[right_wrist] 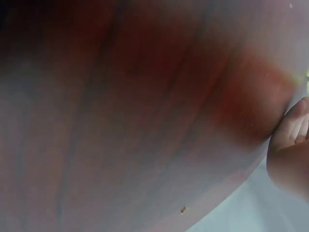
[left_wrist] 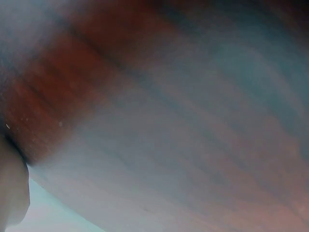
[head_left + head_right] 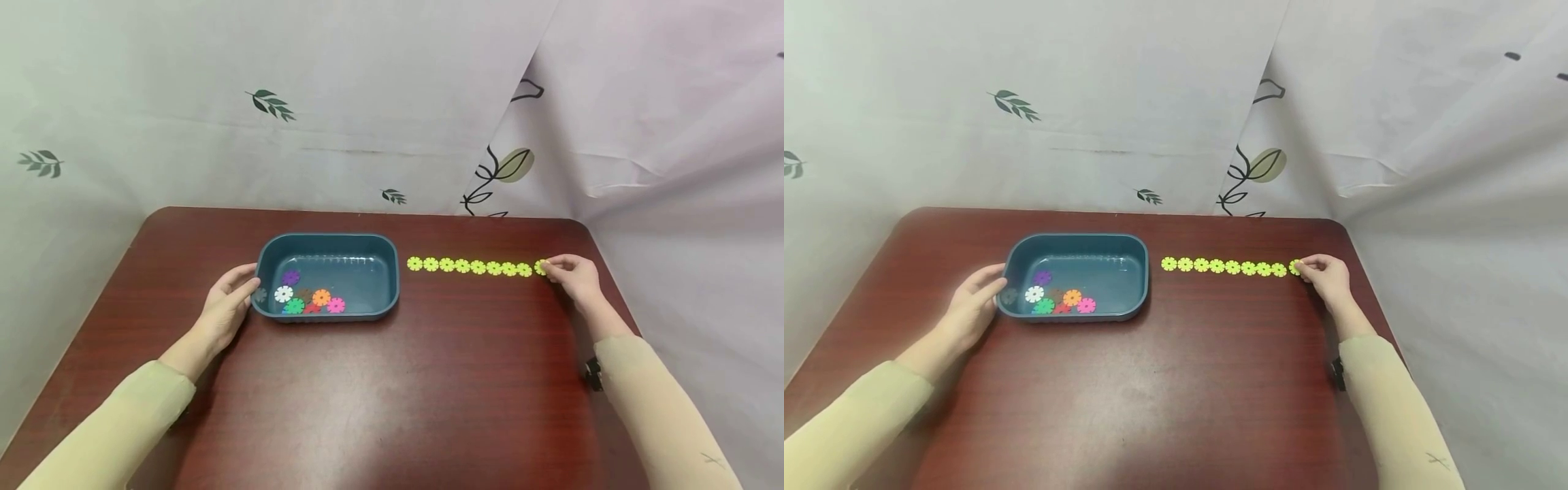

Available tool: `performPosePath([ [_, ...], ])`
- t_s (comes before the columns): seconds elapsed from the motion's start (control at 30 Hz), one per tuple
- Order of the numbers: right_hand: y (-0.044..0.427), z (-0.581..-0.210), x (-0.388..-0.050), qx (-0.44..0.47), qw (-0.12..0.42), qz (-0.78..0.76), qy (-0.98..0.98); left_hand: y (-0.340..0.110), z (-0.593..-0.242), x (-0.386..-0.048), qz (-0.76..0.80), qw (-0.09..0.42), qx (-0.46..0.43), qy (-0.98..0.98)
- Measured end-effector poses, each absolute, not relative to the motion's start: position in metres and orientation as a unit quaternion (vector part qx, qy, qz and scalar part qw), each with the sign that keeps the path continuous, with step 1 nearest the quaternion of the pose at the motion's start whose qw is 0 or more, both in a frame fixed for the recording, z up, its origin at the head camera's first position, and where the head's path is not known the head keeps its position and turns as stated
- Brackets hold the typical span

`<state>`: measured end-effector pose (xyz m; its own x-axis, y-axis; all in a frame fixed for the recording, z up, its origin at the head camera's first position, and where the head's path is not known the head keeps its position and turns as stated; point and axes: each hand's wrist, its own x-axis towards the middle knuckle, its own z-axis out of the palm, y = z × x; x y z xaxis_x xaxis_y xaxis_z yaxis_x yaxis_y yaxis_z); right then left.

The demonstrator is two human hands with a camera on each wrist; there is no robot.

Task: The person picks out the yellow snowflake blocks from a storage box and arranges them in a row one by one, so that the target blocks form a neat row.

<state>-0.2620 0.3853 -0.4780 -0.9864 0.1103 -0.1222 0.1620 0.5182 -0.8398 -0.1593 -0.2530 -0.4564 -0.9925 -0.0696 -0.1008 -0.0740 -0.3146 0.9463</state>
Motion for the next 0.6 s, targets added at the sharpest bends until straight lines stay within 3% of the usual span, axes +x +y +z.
performPosePath([
  [0.3, 0.3845, -0.4782, -0.2618, 0.072, 0.029, -0.445, 0.892, -0.2529, -0.4561, -0.1599, 0.807, 0.001, -0.060, 0.587],
  [0.6, 0.3851, -0.4811, -0.2636, 0.051, -0.013, -0.354, 0.934, -0.2532, -0.4579, -0.1601, 0.805, -0.001, -0.063, 0.591],
])
